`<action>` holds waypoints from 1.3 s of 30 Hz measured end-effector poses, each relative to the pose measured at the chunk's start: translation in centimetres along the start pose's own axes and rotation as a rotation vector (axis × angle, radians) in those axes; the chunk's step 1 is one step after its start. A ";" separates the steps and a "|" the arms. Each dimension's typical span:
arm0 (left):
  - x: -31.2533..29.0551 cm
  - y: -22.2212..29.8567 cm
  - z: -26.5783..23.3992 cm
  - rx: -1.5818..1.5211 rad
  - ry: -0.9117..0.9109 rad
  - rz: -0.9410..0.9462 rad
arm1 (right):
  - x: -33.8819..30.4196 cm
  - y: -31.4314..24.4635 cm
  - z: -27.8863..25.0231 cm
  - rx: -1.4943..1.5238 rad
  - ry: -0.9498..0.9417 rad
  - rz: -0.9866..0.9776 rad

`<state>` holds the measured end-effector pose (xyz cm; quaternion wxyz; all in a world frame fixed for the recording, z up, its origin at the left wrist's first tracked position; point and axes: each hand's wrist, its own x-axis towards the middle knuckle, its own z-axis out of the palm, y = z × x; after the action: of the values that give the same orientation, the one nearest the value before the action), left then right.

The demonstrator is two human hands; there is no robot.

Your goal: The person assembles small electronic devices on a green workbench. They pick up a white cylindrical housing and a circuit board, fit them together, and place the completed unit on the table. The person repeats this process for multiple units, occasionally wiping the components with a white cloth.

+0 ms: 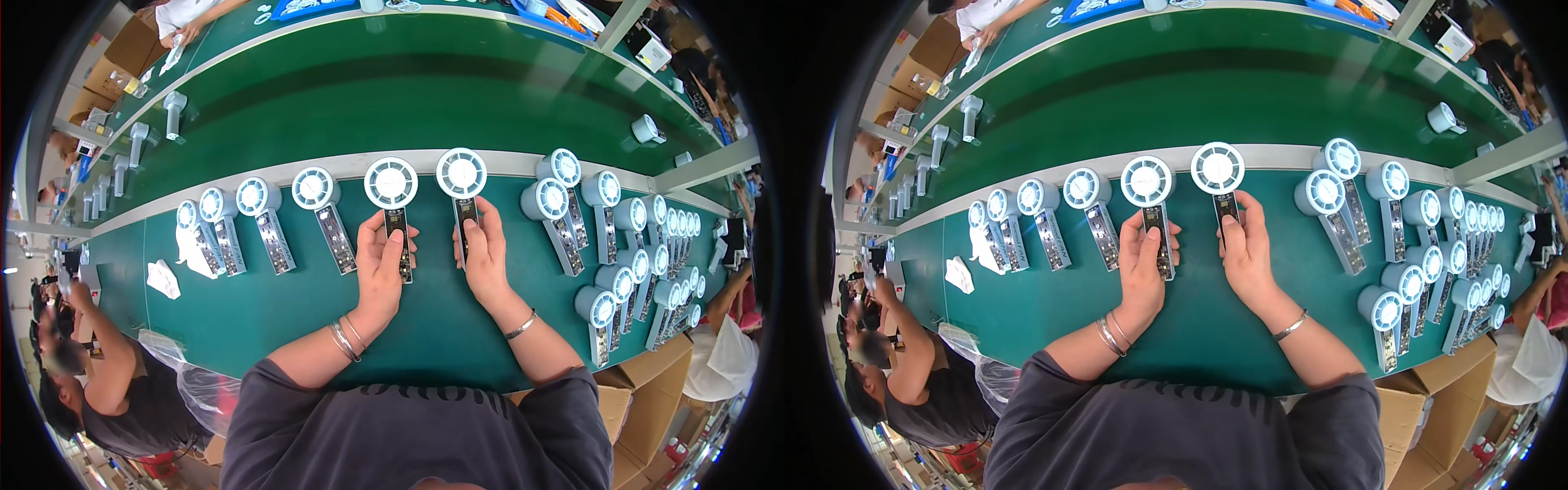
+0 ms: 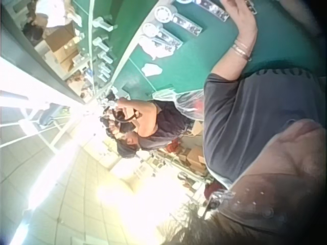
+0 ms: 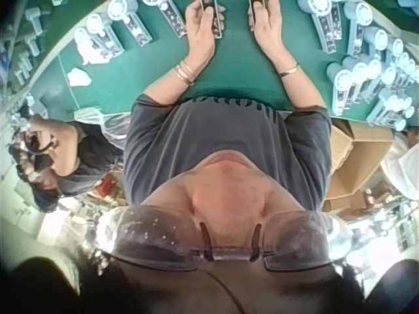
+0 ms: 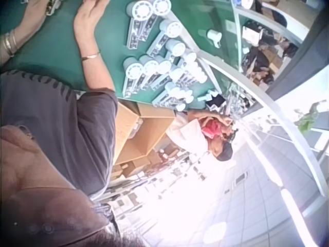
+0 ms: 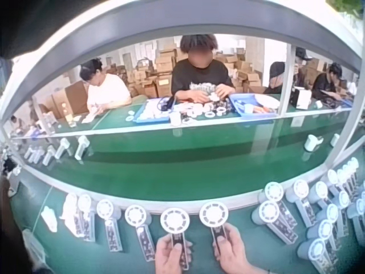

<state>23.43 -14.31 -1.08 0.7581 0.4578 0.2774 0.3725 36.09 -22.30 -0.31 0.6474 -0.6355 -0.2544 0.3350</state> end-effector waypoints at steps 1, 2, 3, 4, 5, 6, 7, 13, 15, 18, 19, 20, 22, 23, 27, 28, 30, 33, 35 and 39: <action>0.0 0.0 -0.1 -0.005 -0.002 -0.002 | 0.0 0.0 0.1 0.009 -0.002 0.004; 0.0 0.0 -0.1 -0.010 -0.004 -0.004 | 0.0 0.0 0.1 0.018 -0.004 0.007; 0.0 0.0 -0.1 -0.007 -0.002 -0.003 | 0.0 0.0 0.1 0.008 -0.005 -0.005; 0.0 0.1 0.0 -0.002 0.000 -0.003 | 0.0 0.0 0.0 0.000 -0.007 -0.016; 0.0 0.1 0.0 0.002 0.002 -0.003 | 0.0 0.1 0.0 -0.008 -0.008 -0.027; 0.0 0.1 0.0 0.003 0.004 -0.004 | 0.0 0.2 0.0 -0.003 -0.009 -0.027; 0.0 0.1 0.0 0.003 0.005 -0.005 | 0.0 0.2 0.0 0.001 -0.009 -0.028; 0.0 0.1 0.0 0.003 0.001 -0.020 | -0.2 -0.1 0.0 0.014 -0.020 -0.018; 0.0 0.0 -0.1 0.022 -0.006 -0.022 | -0.2 0.0 0.0 -0.005 -0.018 -0.031; 0.1 0.0 -0.2 0.056 -0.005 -0.020 | 0.0 -0.1 0.1 -0.014 -0.023 -0.025; 0.1 0.0 -0.2 0.057 -0.008 -0.020 | 0.0 -0.1 0.1 -0.006 -0.023 -0.021; 0.1 0.1 -0.2 0.058 -0.011 -0.020 | 0.0 -0.1 0.1 0.002 -0.024 -0.017; 0.1 0.0 -0.2 0.057 -0.014 -0.009 | 0.0 0.1 0.1 -0.042 -0.021 -0.030; 0.1 0.0 -0.1 0.058 -0.015 -0.004 | 0.0 0.2 0.1 -0.064 -0.019 -0.036; 0.1 0.1 -0.1 0.030 -0.002 -0.009 | -0.1 0.0 0.1 -0.026 -0.016 -0.009; 0.1 0.1 -0.1 0.032 0.000 -0.014 | 0.0 0.0 0.1 -0.045 -0.020 -0.017; 0.1 0.1 -0.1 0.033 0.003 -0.020 | 0.0 0.0 0.1 -0.048 -0.021 -0.014; 0.1 0.1 -0.1 0.032 0.004 -0.018 | -0.1 -0.1 0.1 -0.017 -0.019 0.008; 0.1 0.1 -0.1 0.037 -0.002 -0.008 | -0.1 0.0 0.0 -0.021 -0.016 0.008; 0.1 0.1 -0.1 0.043 0.000 -0.017 | 0.0 0.1 0.0 -0.021 -0.020 -0.006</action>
<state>23.41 -14.17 -1.02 0.7512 0.4719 0.2892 0.3598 36.02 -22.30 -0.44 0.6392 -0.6381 -0.2663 0.3367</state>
